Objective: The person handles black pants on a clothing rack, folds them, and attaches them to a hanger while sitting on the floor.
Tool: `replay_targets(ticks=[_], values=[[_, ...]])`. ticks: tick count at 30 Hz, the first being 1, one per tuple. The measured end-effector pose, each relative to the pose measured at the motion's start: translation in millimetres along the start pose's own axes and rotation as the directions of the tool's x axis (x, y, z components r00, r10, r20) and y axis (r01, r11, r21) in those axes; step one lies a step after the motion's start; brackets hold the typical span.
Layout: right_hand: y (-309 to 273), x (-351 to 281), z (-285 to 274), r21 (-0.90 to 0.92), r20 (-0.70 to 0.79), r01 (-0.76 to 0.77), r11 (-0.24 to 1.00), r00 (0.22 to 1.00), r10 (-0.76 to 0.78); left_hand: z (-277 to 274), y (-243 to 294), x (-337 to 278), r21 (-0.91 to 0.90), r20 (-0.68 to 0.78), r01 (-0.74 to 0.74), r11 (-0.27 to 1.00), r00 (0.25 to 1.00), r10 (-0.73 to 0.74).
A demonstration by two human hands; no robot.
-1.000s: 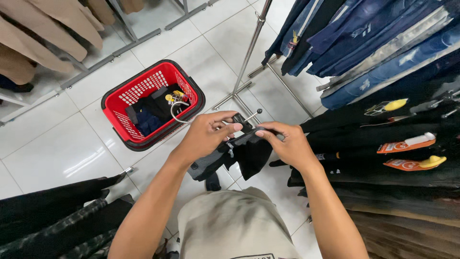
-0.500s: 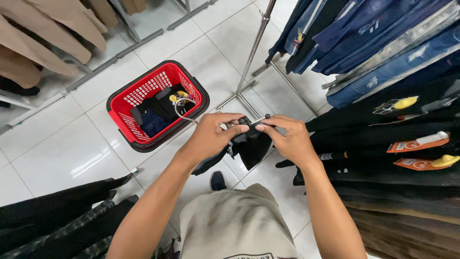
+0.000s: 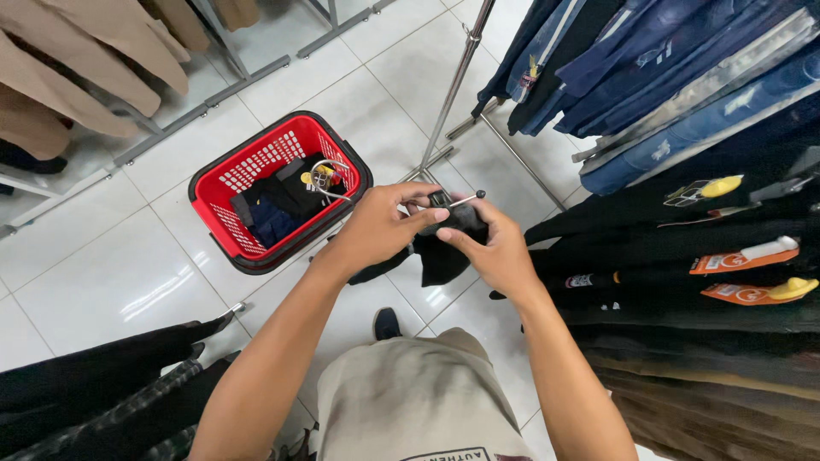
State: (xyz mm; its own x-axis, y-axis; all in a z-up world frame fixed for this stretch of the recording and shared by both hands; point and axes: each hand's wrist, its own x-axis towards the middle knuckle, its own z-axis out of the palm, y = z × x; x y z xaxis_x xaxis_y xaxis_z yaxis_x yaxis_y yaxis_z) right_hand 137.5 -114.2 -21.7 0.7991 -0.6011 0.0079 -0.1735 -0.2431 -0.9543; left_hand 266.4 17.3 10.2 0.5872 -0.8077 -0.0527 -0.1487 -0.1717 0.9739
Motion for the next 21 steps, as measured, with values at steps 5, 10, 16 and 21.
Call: replay_targets(ticks=[5, 10, 16, 21], values=[[19.7, 0.7, 0.4, -0.062, -0.062, -0.02, 0.998, 0.998, 0.017, 0.2, -2.8, -6.1, -0.055, -0.002, -0.056, 0.997, 0.998, 0.056], [47.8, 4.9, -18.0, 0.073, -0.267, 0.028, 0.997, 0.964, -0.007, -3.5, -42.7, -24.8, 0.46, -0.551, -0.406, 0.79, 0.567, 0.612], [44.8, 1.1, -19.1, 0.318, -0.283, 0.002, 0.948, 0.954, 0.093, -1.6, -70.5, -39.3, -0.296, -0.389, -0.046, 0.954, 0.918, -0.077], [77.1, 1.6, -13.3, 0.442, -0.271, -0.021, 0.897, 0.95, 0.156, -11.9, -90.6, -26.2, -0.542, -0.3, 0.021, 0.84, 0.929, -0.217]])
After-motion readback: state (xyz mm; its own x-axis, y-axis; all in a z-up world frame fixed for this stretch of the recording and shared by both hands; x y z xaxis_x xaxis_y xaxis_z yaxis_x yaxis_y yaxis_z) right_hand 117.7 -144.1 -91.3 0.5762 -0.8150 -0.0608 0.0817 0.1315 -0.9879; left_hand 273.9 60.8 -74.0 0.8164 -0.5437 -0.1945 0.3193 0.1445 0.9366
